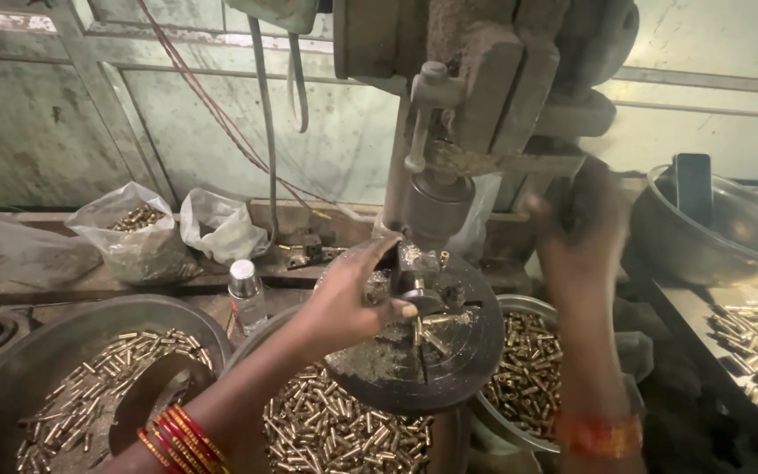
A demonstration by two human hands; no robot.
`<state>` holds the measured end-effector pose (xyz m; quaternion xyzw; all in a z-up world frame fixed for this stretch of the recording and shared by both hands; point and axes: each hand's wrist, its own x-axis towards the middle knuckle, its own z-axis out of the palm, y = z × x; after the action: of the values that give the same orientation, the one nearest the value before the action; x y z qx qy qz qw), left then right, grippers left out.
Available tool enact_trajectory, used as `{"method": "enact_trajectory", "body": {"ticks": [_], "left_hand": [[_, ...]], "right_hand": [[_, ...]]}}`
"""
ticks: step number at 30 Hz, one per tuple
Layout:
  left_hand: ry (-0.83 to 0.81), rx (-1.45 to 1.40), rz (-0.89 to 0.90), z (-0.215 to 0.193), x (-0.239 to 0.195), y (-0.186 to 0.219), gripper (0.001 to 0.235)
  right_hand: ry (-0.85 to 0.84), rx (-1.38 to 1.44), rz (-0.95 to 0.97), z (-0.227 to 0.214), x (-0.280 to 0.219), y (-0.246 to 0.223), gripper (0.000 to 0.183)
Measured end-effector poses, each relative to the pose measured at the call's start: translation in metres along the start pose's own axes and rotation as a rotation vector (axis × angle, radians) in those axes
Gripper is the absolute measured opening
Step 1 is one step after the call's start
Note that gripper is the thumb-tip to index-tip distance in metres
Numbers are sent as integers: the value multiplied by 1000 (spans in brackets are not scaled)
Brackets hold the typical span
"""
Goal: Operating a press machine to process small brass components in a workshop.
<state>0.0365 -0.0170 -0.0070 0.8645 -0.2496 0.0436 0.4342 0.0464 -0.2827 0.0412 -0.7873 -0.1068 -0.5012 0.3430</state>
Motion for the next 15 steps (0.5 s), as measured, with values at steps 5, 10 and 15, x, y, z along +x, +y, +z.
{"method": "enact_trajectory", "body": {"ticks": [5, 10, 15], "left_hand": [[20, -76, 70, -2, 1, 0, 94], [42, -16, 15, -2, 3, 0, 89], [-14, -141, -113, -5, 3, 12, 85]], "right_hand": [[-233, 128, 5, 60, 41, 123, 24], [-206, -250, -315, 97, 59, 177, 24], [-205, -306, -393, 110, 57, 203, 39]]}}
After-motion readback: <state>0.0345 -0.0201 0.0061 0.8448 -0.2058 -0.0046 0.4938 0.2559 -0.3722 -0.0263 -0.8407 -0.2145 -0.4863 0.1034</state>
